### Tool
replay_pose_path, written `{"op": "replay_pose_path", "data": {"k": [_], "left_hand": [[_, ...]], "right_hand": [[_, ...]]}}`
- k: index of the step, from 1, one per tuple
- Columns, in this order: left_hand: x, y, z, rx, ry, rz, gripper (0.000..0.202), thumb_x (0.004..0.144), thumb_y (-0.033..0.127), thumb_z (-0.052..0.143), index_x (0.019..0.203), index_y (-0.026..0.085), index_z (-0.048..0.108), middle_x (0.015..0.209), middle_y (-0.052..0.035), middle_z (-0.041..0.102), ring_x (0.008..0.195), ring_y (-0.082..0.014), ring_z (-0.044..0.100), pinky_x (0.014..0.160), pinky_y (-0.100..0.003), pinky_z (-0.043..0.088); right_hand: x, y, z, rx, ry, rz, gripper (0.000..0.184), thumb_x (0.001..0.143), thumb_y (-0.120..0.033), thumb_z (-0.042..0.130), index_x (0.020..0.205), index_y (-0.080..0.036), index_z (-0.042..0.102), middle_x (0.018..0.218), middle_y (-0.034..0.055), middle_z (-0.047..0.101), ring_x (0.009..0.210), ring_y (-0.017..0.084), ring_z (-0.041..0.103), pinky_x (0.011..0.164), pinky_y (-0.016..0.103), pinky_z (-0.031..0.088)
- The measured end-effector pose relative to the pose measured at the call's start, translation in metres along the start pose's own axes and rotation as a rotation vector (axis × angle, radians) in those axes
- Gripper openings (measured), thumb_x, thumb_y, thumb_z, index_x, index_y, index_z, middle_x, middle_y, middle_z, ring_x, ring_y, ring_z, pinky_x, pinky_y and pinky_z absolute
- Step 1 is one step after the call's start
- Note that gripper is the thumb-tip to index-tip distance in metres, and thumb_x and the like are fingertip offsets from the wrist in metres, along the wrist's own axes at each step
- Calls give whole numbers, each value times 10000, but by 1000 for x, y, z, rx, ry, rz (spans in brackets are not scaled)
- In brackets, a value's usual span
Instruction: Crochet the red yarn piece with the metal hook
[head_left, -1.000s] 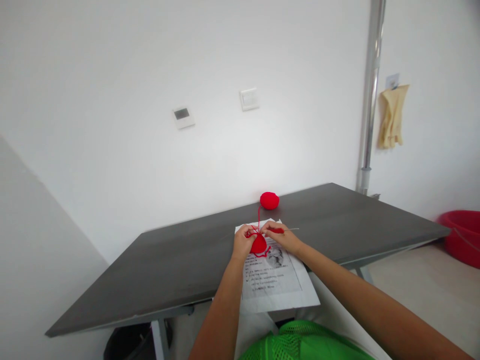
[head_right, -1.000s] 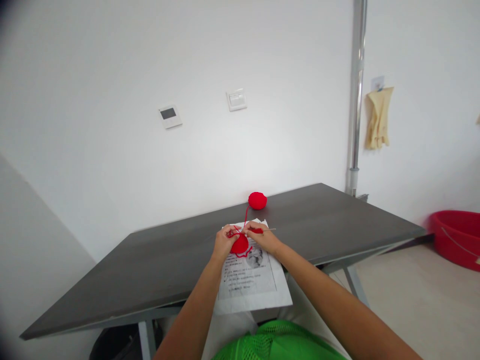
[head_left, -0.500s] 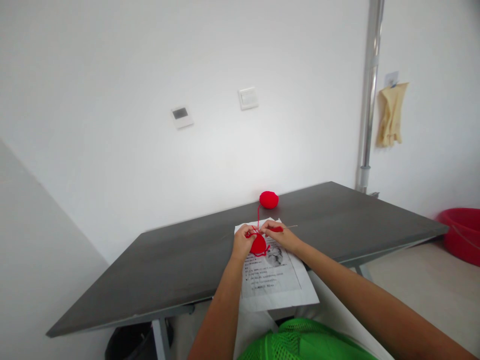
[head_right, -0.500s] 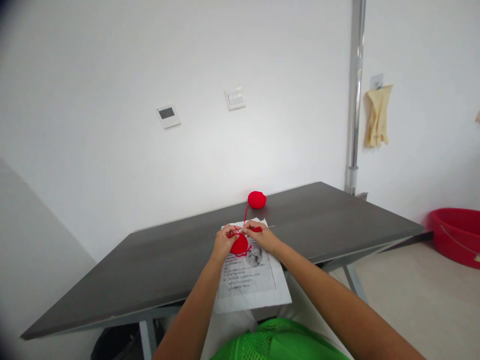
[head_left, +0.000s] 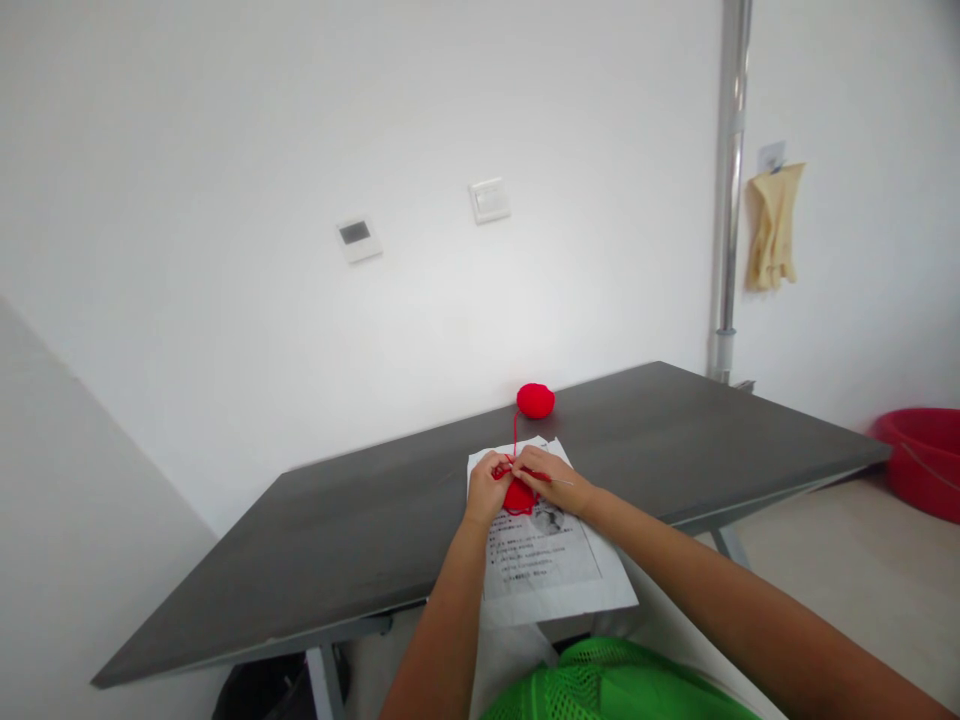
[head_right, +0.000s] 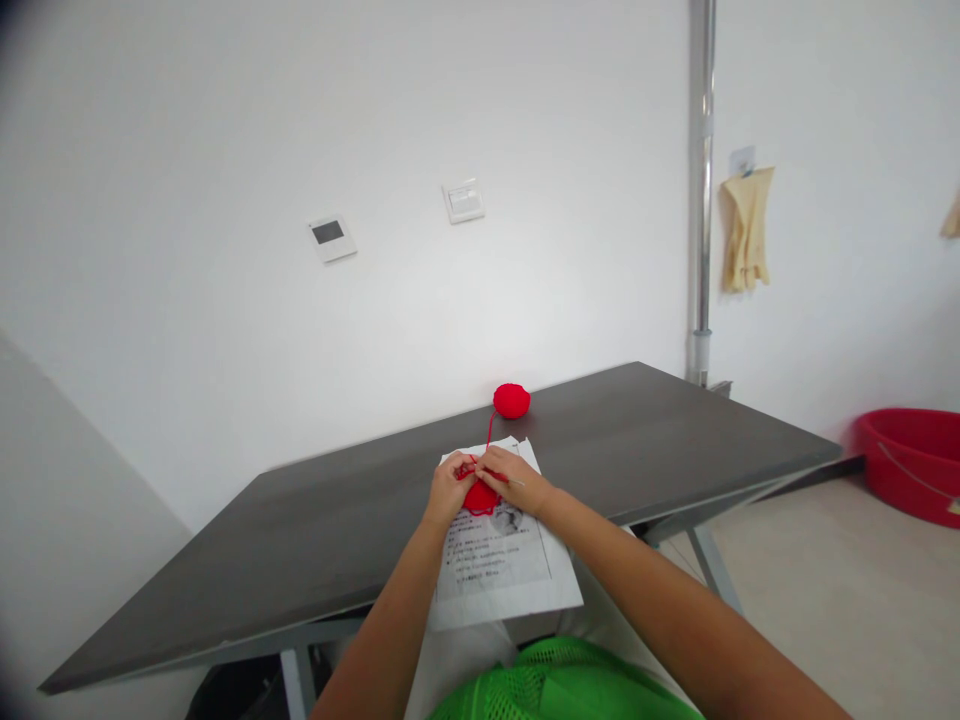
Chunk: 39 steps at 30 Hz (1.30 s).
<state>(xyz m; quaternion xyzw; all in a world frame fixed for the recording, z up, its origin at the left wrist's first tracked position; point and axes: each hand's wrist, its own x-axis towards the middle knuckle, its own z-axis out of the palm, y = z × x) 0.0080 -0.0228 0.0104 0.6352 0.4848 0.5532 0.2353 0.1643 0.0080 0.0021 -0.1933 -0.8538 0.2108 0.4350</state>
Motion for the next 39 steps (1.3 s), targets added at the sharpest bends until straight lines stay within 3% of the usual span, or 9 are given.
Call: {"op": "replay_pose_path", "data": {"k": [6,11,17,21,25,30,39], "left_hand": [[4,-9,0,-145,34,-70,261,616,105,632,856,168,715,767,-16,632,730,-142,578,728,-265,461],[4,-12,-4,-150,104,-54,364,640,127,648,995,176,711,756,-16,642,779,-149,589,809,-284,463],[6,-17,-3,-263,141,-93,446,621,123,659,1064,165,688,741,-9,639,708,-125,587,726,-251,481],[6,-17,-3,-381,137,-189,509,586,176,731,1091,146,672,744,-22,666,701,-136,609,712,-264,496],[4,-13,-3,-541,103,-322,576,522,238,801,1073,131,669,780,-45,701,692,-154,636,695,-287,511],[3,-9,-6,-686,60,-465,510,463,228,829,941,116,692,814,-80,724,690,-170,655,709,-309,519],[5,-14,-6,-691,48,-508,412,481,227,825,852,107,692,774,-82,716,681,-170,653,703,-308,517]], "right_hand": [[1,2,-2,9,107,6,181,898,-352,508,831,-201,582,815,53,586,788,185,550,730,315,453],[-1,-4,-5,23,86,-45,145,898,-318,501,917,-203,586,899,69,620,870,193,572,799,333,456],[-2,-2,-5,67,84,94,186,894,-318,503,1005,-206,603,986,80,673,899,196,618,830,351,481],[-3,2,-6,75,93,105,216,886,-339,524,1034,-221,627,1052,82,686,952,204,632,877,376,486],[-4,5,-6,17,90,34,251,889,-352,529,1073,-221,639,1077,96,689,994,215,634,899,390,490],[-3,5,-5,-86,44,-83,265,908,-342,500,1099,-216,634,1079,114,684,1016,231,631,911,407,495],[1,1,0,-204,-18,-159,232,938,-299,432,1067,-195,594,1072,132,638,1017,242,591,907,438,491]]}}
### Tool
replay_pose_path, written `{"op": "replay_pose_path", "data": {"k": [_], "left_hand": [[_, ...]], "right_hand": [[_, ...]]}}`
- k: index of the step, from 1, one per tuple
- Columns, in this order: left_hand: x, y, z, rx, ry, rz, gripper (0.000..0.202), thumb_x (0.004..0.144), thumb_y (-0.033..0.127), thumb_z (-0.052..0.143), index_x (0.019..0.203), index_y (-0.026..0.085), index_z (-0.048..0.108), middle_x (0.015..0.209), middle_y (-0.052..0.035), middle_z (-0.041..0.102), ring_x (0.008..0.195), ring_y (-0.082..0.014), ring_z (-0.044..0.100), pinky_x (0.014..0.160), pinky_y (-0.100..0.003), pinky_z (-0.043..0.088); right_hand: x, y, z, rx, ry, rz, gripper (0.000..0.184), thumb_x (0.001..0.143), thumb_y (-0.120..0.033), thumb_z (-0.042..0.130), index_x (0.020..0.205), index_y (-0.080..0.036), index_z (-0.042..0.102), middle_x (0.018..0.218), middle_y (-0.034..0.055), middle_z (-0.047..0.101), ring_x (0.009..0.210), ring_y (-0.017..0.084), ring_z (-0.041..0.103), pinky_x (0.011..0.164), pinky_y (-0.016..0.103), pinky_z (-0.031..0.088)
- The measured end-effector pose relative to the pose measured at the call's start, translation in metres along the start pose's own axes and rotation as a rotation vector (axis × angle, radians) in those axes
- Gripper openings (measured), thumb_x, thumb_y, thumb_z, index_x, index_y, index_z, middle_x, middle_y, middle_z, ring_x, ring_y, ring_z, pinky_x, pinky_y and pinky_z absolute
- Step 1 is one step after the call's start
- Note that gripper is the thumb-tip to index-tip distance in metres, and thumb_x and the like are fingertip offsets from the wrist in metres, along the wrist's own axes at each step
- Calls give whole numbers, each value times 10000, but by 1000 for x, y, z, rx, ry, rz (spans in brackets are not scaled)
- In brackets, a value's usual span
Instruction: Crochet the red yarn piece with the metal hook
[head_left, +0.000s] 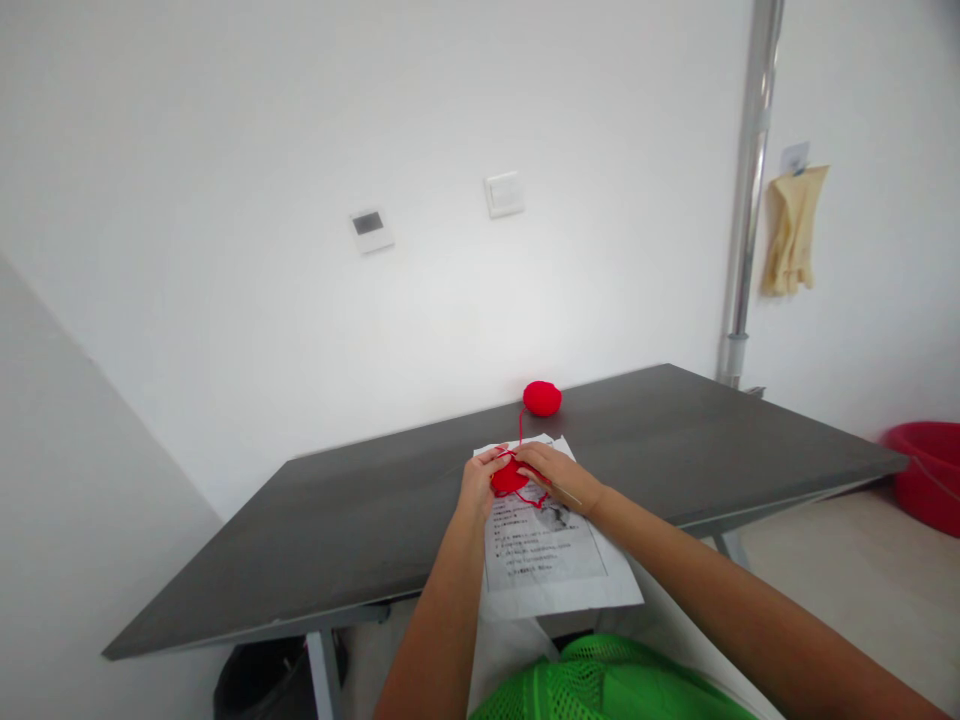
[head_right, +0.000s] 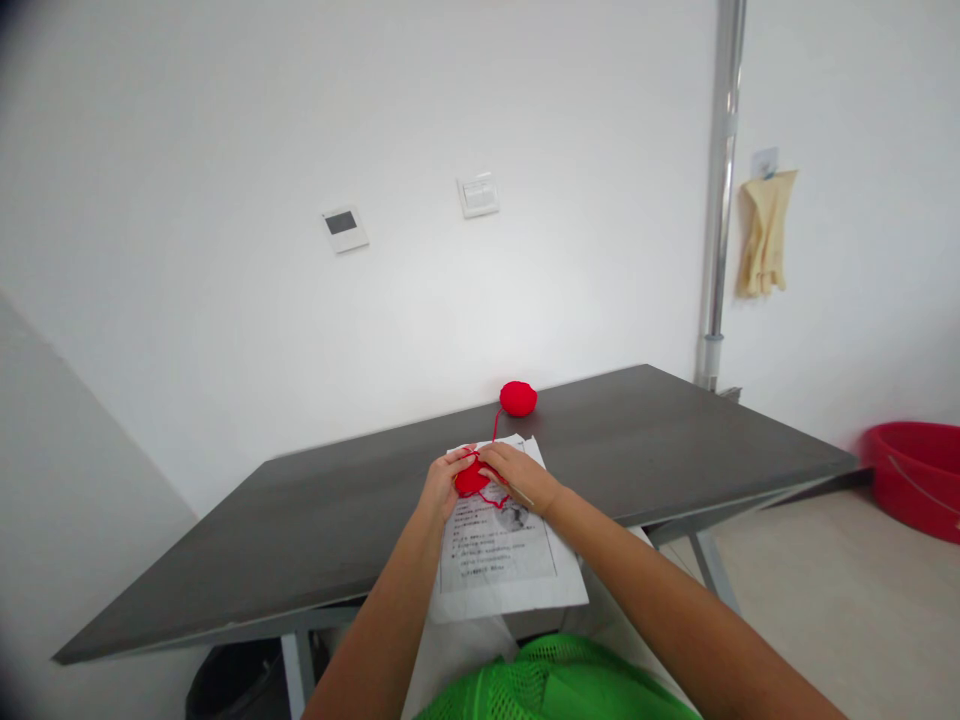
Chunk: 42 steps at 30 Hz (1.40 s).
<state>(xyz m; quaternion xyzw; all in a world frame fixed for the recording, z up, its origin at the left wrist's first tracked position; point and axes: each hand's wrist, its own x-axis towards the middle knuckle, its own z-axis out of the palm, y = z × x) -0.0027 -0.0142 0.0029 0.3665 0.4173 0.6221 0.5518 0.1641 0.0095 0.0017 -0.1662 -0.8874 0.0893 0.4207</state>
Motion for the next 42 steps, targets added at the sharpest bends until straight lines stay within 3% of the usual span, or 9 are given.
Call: {"op": "replay_pose_path", "data": {"k": [5,11,15,19,25,34,42], "left_hand": [[2,-4,1,28,8,48,445,479,231,822,889,113,694,780,-73,715,689,-170,650,687,-293,506],[5,-8,-1,221,46,179,487,528,180,776,1005,132,689,708,-21,691,614,-136,615,632,-264,491],[7,-8,-1,313,60,228,441,559,127,722,1000,141,705,659,3,661,573,-114,574,582,-236,466],[9,-8,-1,362,113,241,423,578,114,696,999,158,712,632,20,630,557,-105,553,567,-227,453],[12,-9,-1,446,135,216,383,589,95,671,966,141,714,592,30,593,533,-96,524,551,-217,433],[11,-13,1,516,115,264,425,622,119,653,1045,142,685,596,43,542,529,-82,480,542,-206,404],[4,-8,6,615,41,249,365,631,128,646,989,138,713,599,37,559,527,-91,481,559,-220,403]], "right_hand": [[0,-3,0,-81,-27,18,184,933,-261,436,1040,-200,573,1049,126,623,1003,242,577,890,417,484],[0,-7,-4,-96,-54,97,177,932,-271,428,1001,-196,572,1022,124,632,969,244,568,860,401,469],[0,-7,-6,36,53,199,166,918,-287,448,907,-208,594,935,83,642,908,215,578,831,359,456],[2,-7,-6,199,170,392,205,895,-331,475,775,-207,586,759,27,629,746,173,579,742,311,451],[5,-4,-5,573,132,611,329,868,-493,461,709,-210,520,458,-37,546,429,133,503,480,259,406],[3,-1,-3,768,143,627,308,760,-488,618,705,-190,562,490,-30,600,432,111,521,474,236,399],[4,9,-5,757,269,701,401,778,-555,572,640,-179,563,428,-20,557,390,104,463,433,229,362]]}}
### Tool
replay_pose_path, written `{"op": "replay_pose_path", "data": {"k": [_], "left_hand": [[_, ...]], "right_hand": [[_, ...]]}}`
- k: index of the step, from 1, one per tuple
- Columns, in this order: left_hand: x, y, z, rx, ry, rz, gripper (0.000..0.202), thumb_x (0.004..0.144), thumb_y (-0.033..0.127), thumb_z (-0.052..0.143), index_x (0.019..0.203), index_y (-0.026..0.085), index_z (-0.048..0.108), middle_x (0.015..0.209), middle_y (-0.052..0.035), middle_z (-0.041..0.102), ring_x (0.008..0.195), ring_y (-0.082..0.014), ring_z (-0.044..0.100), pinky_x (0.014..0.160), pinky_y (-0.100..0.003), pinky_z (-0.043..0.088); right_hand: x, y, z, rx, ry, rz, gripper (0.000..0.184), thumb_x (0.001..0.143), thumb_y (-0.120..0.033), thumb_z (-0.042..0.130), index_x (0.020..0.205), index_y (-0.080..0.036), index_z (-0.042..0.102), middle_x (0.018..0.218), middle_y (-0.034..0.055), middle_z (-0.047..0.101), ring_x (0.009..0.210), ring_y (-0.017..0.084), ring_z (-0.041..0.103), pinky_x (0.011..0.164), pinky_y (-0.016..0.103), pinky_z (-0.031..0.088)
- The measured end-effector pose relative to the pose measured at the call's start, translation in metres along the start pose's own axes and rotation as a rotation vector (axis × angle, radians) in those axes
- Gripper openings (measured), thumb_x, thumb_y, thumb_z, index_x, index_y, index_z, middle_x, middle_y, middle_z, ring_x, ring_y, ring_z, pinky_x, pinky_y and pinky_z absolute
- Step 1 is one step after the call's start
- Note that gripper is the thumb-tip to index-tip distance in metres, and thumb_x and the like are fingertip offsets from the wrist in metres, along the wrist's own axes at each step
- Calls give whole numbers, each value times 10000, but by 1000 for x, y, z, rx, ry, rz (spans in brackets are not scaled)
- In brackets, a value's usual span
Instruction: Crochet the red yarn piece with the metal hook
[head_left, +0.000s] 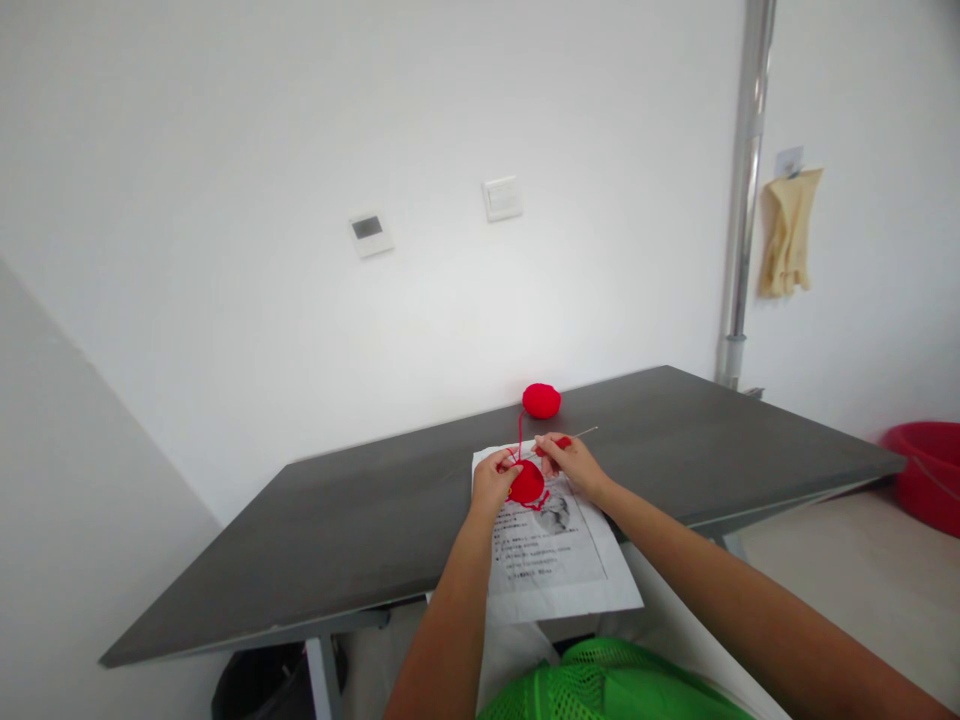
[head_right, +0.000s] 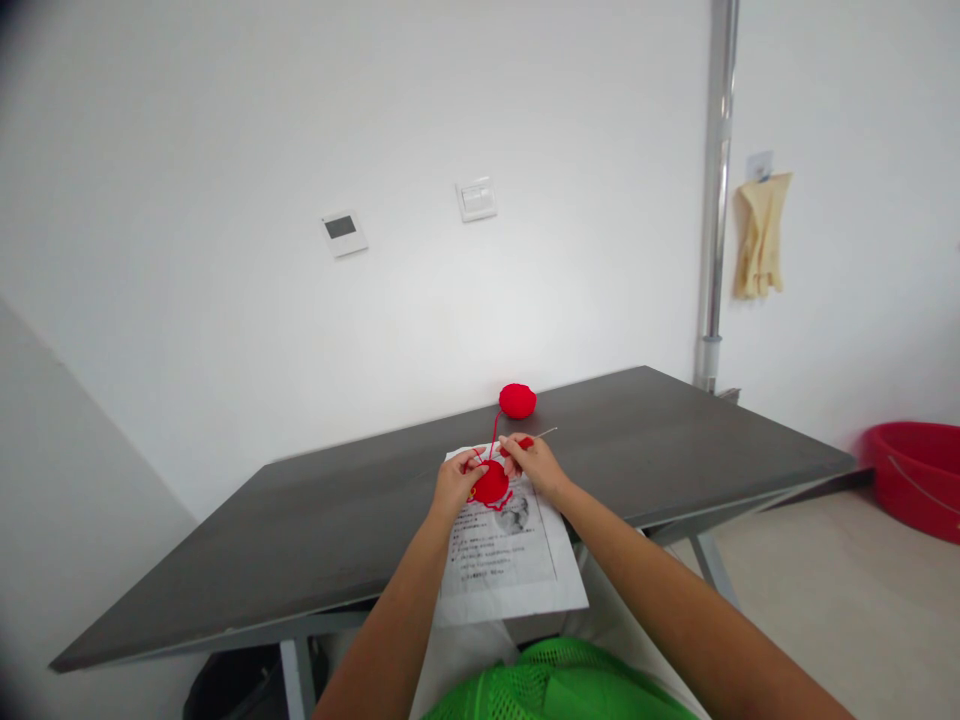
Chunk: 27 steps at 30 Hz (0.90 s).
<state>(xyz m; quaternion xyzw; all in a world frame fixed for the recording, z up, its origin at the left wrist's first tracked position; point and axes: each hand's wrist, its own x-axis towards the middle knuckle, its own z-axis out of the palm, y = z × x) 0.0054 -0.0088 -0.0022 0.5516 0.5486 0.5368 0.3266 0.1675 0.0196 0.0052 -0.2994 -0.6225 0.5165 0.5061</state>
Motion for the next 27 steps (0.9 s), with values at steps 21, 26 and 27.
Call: {"op": "replay_pose_path", "data": {"k": [21,26,27], "left_hand": [[4,-11,0,-42,-114,-30,388,601,157,666,983,105,709,520,56,510,479,-74,436,516,-210,356],[5,-14,3,-15,-126,-14,373,604,151,662,972,112,713,533,49,532,484,-75,444,516,-209,360],[5,-14,3,-19,-127,-15,371,606,148,660,971,116,713,536,46,542,489,-77,455,521,-211,367]], "right_hand": [[-10,-5,0,-386,72,-254,453,899,-500,385,610,-190,545,427,-54,391,419,111,374,490,252,336],[-12,-9,0,-383,117,-243,477,894,-523,384,585,-191,534,421,-51,380,419,111,357,487,252,325],[-13,-9,0,-398,114,-260,481,891,-526,385,569,-195,520,424,-47,385,426,113,363,497,253,329]]}}
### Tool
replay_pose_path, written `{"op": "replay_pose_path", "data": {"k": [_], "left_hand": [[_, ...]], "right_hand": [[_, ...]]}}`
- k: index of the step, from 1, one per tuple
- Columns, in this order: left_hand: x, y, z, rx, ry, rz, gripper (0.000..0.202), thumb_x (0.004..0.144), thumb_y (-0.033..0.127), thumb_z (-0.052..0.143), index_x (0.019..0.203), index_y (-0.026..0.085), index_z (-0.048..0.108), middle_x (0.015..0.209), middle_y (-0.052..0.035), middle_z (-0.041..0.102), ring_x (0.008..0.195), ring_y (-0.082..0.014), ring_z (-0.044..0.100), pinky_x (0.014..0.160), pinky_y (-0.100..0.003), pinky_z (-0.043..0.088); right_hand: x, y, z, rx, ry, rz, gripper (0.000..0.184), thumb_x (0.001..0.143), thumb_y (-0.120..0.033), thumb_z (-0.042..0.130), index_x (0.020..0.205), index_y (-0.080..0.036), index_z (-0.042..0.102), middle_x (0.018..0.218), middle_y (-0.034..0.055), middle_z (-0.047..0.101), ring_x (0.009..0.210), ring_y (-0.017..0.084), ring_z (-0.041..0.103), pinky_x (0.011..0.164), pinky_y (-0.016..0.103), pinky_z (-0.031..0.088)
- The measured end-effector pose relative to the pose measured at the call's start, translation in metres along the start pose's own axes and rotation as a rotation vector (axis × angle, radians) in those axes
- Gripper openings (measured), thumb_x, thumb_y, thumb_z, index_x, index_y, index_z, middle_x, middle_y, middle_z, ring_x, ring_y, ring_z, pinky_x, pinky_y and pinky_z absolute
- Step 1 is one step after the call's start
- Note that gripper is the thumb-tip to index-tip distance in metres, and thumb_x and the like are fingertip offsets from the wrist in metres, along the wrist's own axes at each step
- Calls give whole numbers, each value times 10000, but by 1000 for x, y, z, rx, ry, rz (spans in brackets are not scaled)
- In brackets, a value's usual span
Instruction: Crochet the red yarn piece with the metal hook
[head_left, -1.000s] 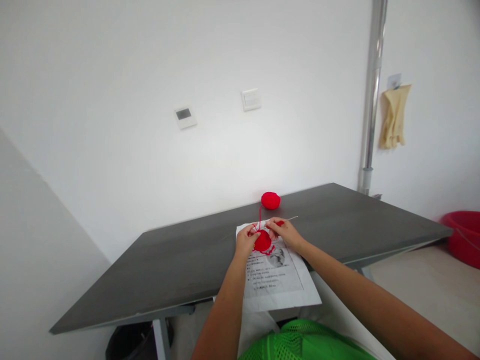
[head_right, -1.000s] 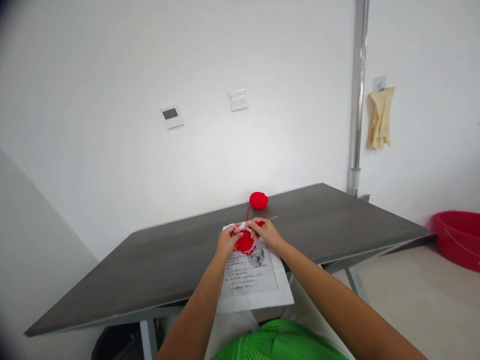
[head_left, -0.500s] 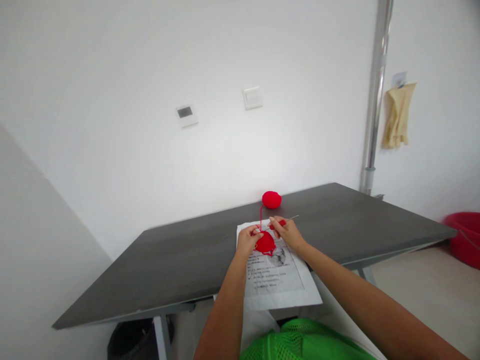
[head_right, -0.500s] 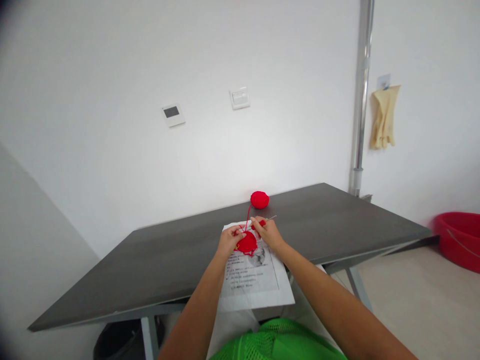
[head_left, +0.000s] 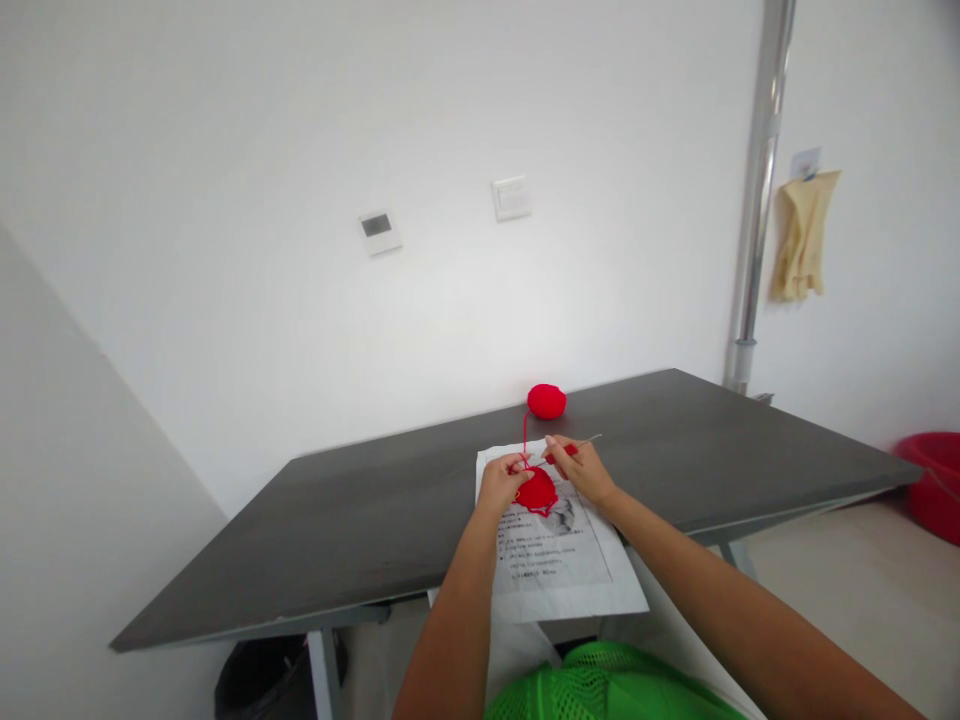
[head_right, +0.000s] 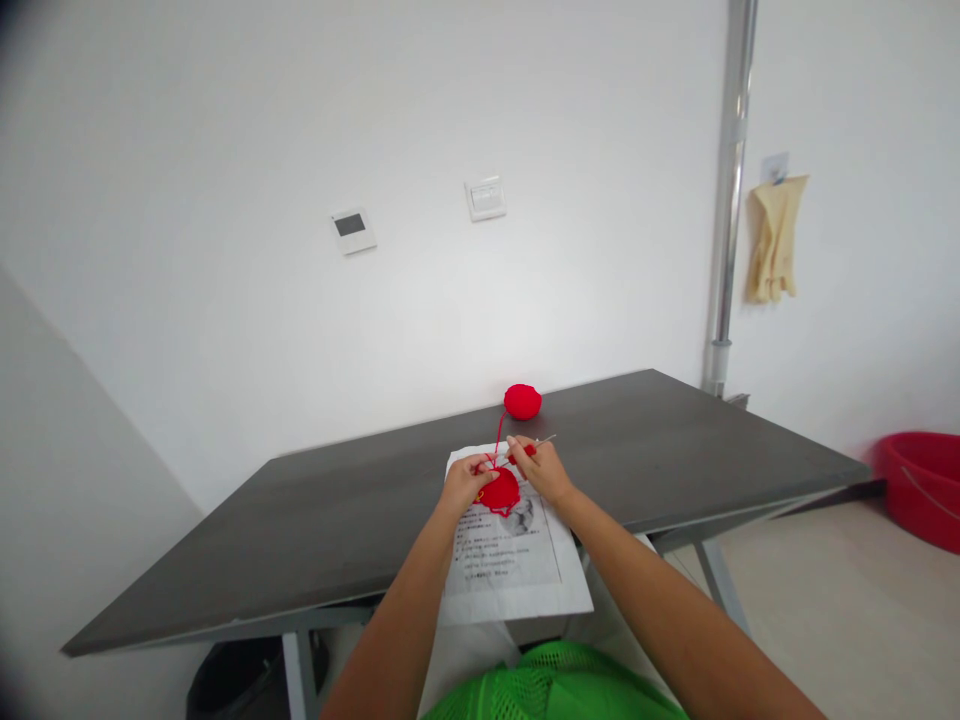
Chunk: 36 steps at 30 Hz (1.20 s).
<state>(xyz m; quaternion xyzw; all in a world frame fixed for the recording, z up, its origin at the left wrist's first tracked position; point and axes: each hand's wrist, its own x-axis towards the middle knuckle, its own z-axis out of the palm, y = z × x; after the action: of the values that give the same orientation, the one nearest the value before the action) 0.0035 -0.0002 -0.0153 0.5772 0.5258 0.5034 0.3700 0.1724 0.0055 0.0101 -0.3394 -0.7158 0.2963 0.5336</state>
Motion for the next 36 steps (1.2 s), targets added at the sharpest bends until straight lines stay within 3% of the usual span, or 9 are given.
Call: {"op": "replay_pose_path", "data": {"k": [7,17,22,25,31,36], "left_hand": [[-2,4,-1,0,5,-45,349,597,130,670,942,134,725,520,45,544,469,-83,459,501,-214,356],[-6,12,5,70,15,1,350,611,113,664,956,119,723,534,54,506,504,-76,430,533,-213,359],[-3,7,4,16,-8,-46,358,598,119,671,952,119,721,522,57,502,489,-73,435,517,-208,359],[0,0,1,-32,28,-68,347,585,133,681,930,132,721,532,53,517,498,-79,460,516,-207,374],[0,1,-2,-133,79,-20,364,585,178,703,947,144,714,529,57,494,494,-75,453,510,-202,383],[-5,10,-4,-174,65,-18,417,583,174,714,999,152,706,570,47,525,528,-86,485,533,-208,407]], "right_hand": [[-2,-3,-3,-123,-86,-123,490,847,-548,457,496,-206,454,457,-27,430,475,117,373,528,252,335],[2,-3,-1,77,67,159,496,846,-591,432,582,-190,558,370,-49,364,370,115,340,437,262,292],[4,1,-2,117,21,205,481,856,-579,428,602,-193,561,351,-40,430,357,123,382,450,261,334],[2,5,-2,103,-74,138,441,863,-557,445,632,-200,560,402,-34,490,399,129,434,486,260,376],[-4,0,0,-40,-238,-134,259,861,-432,515,741,-212,582,577,-17,574,552,139,510,581,257,401],[-6,-2,3,-153,-324,-192,213,895,-392,478,845,-213,582,741,18,645,664,159,566,639,265,416]]}}
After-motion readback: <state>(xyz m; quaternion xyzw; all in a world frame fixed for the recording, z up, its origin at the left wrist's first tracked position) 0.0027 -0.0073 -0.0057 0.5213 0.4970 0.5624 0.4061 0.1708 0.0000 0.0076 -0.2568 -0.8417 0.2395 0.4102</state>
